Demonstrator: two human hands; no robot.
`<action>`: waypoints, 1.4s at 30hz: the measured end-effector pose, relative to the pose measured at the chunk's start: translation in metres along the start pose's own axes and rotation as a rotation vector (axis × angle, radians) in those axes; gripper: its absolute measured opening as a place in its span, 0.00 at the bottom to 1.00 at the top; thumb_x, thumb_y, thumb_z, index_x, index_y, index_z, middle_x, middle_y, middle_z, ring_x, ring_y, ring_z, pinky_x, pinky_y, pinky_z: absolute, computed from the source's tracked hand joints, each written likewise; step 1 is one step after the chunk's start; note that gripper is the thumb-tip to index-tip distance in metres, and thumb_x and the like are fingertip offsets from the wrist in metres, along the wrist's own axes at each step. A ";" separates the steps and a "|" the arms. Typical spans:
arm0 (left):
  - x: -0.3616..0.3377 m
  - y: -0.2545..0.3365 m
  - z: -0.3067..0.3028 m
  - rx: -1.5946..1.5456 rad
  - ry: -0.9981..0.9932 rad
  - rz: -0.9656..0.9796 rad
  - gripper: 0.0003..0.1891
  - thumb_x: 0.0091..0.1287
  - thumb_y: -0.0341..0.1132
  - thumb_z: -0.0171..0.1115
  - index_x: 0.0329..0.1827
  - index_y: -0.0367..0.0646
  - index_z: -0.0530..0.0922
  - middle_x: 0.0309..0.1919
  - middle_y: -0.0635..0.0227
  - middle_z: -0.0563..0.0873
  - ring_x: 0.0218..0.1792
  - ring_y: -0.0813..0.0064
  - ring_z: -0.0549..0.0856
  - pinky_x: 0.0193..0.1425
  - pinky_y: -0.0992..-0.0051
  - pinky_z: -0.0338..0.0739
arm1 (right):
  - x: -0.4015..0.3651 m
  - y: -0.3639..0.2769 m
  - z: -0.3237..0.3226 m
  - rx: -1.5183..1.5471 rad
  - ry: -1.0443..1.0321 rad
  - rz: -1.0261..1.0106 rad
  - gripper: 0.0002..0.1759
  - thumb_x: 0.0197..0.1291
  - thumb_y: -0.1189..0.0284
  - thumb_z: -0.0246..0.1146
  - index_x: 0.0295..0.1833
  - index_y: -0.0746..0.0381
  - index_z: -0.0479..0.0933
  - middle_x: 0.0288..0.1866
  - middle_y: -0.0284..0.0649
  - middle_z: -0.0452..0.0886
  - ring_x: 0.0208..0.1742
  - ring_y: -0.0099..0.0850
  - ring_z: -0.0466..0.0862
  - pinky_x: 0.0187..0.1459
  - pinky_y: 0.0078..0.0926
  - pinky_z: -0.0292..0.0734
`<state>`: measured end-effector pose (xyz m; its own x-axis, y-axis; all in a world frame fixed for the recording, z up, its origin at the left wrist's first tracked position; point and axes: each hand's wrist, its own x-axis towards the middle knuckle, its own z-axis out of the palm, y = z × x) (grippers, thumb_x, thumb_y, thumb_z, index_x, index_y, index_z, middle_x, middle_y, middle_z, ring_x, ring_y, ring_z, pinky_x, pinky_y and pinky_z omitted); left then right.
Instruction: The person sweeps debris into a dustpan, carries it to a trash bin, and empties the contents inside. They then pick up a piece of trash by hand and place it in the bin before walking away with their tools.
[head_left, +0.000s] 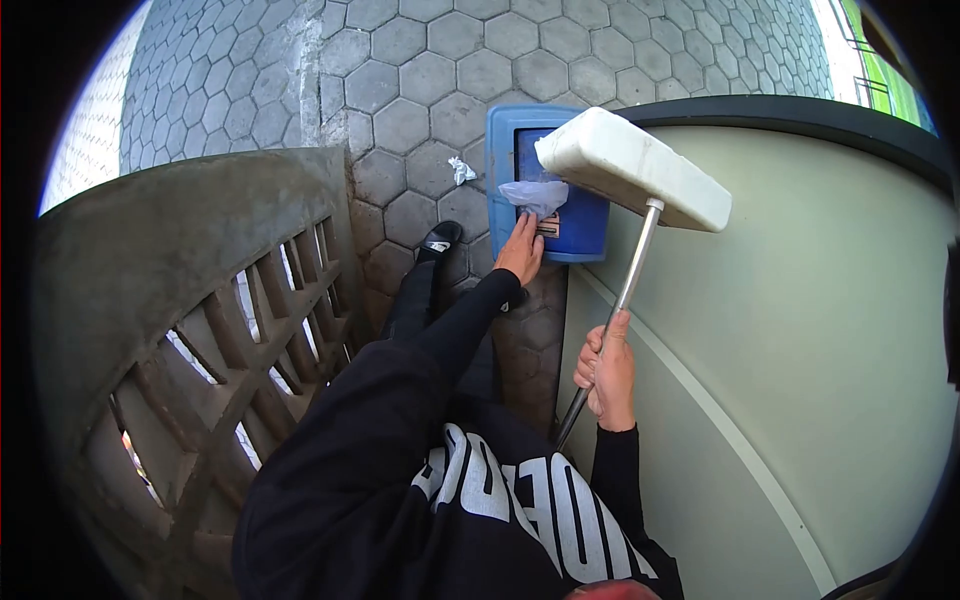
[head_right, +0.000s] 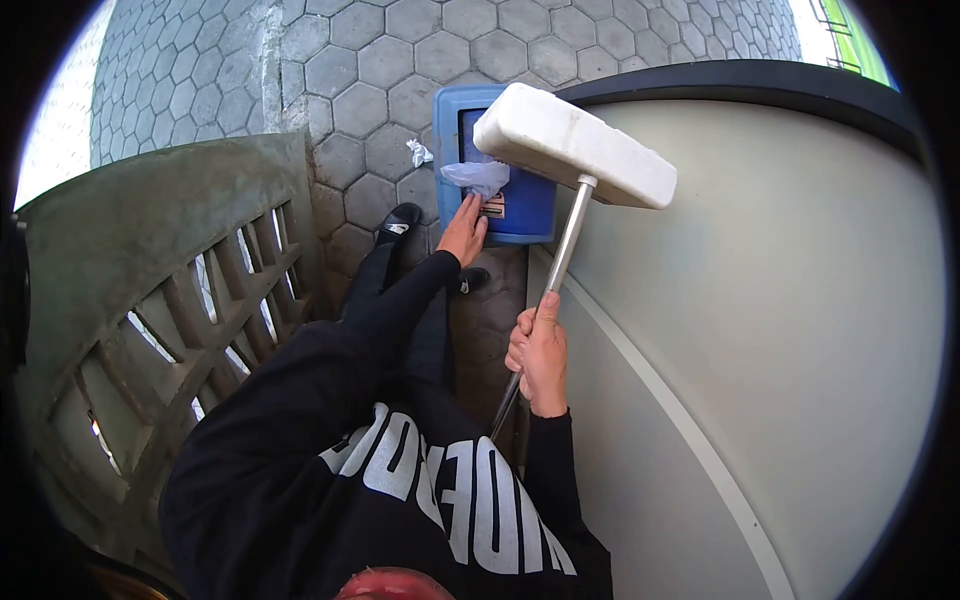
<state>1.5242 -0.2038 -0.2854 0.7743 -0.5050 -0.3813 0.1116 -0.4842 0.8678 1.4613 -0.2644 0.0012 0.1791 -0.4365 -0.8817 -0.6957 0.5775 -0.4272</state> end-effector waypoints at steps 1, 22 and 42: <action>-0.001 0.001 -0.002 0.015 -0.023 0.001 0.28 0.72 0.39 0.48 0.72 0.35 0.59 0.71 0.43 0.61 0.70 0.47 0.65 0.72 0.63 0.61 | -0.003 -0.004 -0.004 0.042 -0.039 0.023 0.33 0.64 0.34 0.43 0.26 0.54 0.60 0.15 0.24 0.56 0.12 0.14 0.55 0.14 0.15 0.50; 0.048 -0.021 0.017 0.047 -0.324 -0.048 0.31 0.68 0.41 0.48 0.70 0.31 0.60 0.68 0.42 0.67 0.69 0.49 0.67 0.73 0.63 0.61 | -0.052 -0.038 -0.101 0.753 -0.465 0.294 0.33 0.66 0.35 0.38 0.25 0.52 0.58 0.13 0.23 0.50 0.10 0.14 0.49 0.11 0.14 0.48; 0.139 -0.028 0.071 -0.233 0.261 -0.746 0.28 0.74 0.48 0.36 0.67 0.37 0.68 0.56 0.39 0.77 0.59 0.44 0.76 0.64 0.55 0.68 | -0.126 0.128 -0.127 1.262 -0.393 0.504 0.37 0.60 0.29 0.35 0.24 0.53 0.58 0.13 0.26 0.50 0.11 0.17 0.48 0.12 0.17 0.45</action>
<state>1.5848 -0.3108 -0.3856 0.5624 0.0866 -0.8223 0.7580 -0.4513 0.4709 1.2612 -0.2229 0.0824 0.4268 0.0956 -0.8993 0.3010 0.9227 0.2409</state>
